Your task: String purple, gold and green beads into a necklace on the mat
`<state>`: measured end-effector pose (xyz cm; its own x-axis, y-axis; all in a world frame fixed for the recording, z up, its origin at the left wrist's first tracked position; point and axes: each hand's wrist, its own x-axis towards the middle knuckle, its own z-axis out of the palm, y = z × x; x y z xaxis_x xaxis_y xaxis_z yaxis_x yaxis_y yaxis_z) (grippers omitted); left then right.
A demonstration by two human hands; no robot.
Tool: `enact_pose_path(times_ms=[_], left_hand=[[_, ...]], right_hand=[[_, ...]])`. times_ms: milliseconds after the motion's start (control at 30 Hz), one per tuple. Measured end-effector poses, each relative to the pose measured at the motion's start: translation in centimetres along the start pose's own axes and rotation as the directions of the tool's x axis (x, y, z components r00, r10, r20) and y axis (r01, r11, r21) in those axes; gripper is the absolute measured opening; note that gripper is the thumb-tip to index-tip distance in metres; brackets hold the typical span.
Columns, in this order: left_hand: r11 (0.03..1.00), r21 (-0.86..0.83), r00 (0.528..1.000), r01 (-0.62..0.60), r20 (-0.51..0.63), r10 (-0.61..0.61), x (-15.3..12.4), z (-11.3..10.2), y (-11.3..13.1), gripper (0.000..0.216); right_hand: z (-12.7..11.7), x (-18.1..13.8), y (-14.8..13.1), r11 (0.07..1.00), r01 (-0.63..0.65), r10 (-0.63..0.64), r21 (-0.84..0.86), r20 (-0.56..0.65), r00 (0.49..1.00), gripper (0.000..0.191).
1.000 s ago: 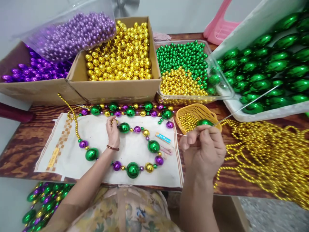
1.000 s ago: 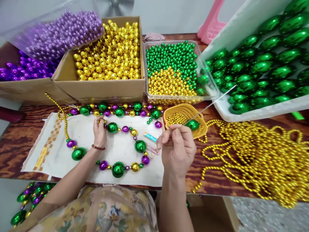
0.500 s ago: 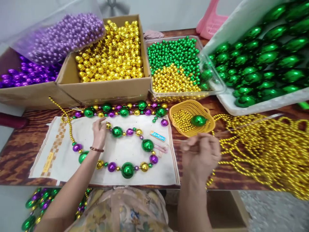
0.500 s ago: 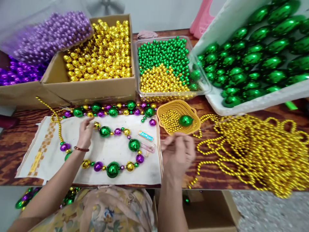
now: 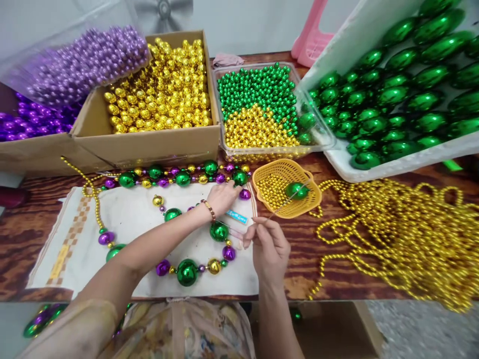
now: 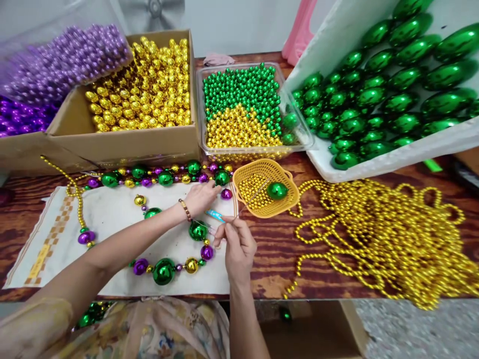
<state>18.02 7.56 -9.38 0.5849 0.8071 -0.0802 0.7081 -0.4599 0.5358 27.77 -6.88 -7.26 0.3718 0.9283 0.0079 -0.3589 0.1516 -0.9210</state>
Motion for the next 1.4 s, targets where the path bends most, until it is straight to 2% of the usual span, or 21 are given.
enact_pose_path(times_ms=[100,167,200,233,267,300,367,400,433,500,600,733,967,1233,1400], left_hand=[[0.999,-0.029,1.0,0.025,0.005,-0.025,0.1,0.1,-0.7,0.023],[0.983,-0.182,0.997,0.037,-0.054,-0.048,-0.2,-0.5,-1.5,0.022],[0.944,-0.326,0.993,0.051,-0.085,-0.083,-0.5,-1.0,-1.9,0.019],[0.857,-0.51,0.985,0.07,-0.1,-0.139,-1.0,-1.7,-2.3,0.016],[0.712,-0.697,0.975,0.087,-0.086,-0.204,-1.6,-2.4,-2.7,0.012],[0.525,-0.845,0.965,0.1,-0.046,-0.258,-2.3,-3.3,-3.0,0.01],[0.15,-0.984,0.95,0.096,0.045,-0.31,-4.1,-5.1,-3.5,0.015],[0.015,-0.997,0.945,0.076,0.067,-0.32,-5.1,-5.9,-3.6,0.018],[-0.077,-0.996,0.941,0.049,0.072,-0.329,-6.0,-6.6,-3.7,0.02],[-0.174,-0.985,0.931,0.002,0.065,-0.36,-7.6,-7.7,-3.8,0.02],[-0.216,-0.974,0.912,-0.065,0.03,-0.41,-9.0,-8.5,-4.0,0.018],[-0.215,-0.965,0.892,-0.149,-0.038,-0.45,-9.6,-8.7,-4.7,0.015],[-0.188,-0.967,0.884,-0.172,-0.067,-0.463,-9.9,-8.6,-5.2,0.019],[-0.109,-0.979,0.871,-0.17,-0.098,-0.481,-9.7,-8.4,-5.3,0.02],[-0.092,-0.983,0.872,-0.16,-0.097,-0.481,-9.6,-8.3,-5.3,0.021]], right_hand=[[0.1,-0.2,0.4,0.999,-0.024,0.024,-0.037,-0.002,1.0,0.013],[0.3,-0.2,0.5,0.996,-0.048,0.048,-0.073,0.006,0.999,0.015],[0.5,-0.1,0.5,0.994,-0.061,0.063,-0.093,0.012,0.998,0.016],[0.6,0.0,0.5,0.991,-0.075,0.078,-0.114,0.02,0.997,0.017],[0.7,0.0,0.5,0.987,-0.088,0.092,-0.136,0.03,0.995,0.017],[0.9,0.1,0.6,0.983,-0.098,0.106,-0.157,0.042,0.994,0.016],[1.2,0.2,0.6,0.974,-0.104,0.12,-0.2,0.069,0.99,0.014],[1.3,0.2,0.7,0.97,-0.096,0.118,-0.225,0.088,0.989,0.013],[1.5,0.2,0.8,0.963,-0.081,0.112,-0.256,0.109,0.988,0.014],[1.9,0.1,1.0,0.941,-0.033,0.09,-0.336,0.156,0.984,0.015],[2.7,-0.2,1.3,0.895,0.051,0.051,-0.443,0.216,0.975,0.017],[3.6,-0.4,1.2,0.85,0.115,0.021,-0.514,0.251,0.968,0.019],[4.2,-0.2,0.7,0.787,0.215,-0.049,-0.578,0.29,0.956,0.018],[4.4,-0.1,0.9,0.795,0.191,-0.029,-0.575,0.279,0.96,0.018],[4.4,-0.2,0.6,0.801,0.16,0.005,-0.577,0.273,0.962,0.017]])
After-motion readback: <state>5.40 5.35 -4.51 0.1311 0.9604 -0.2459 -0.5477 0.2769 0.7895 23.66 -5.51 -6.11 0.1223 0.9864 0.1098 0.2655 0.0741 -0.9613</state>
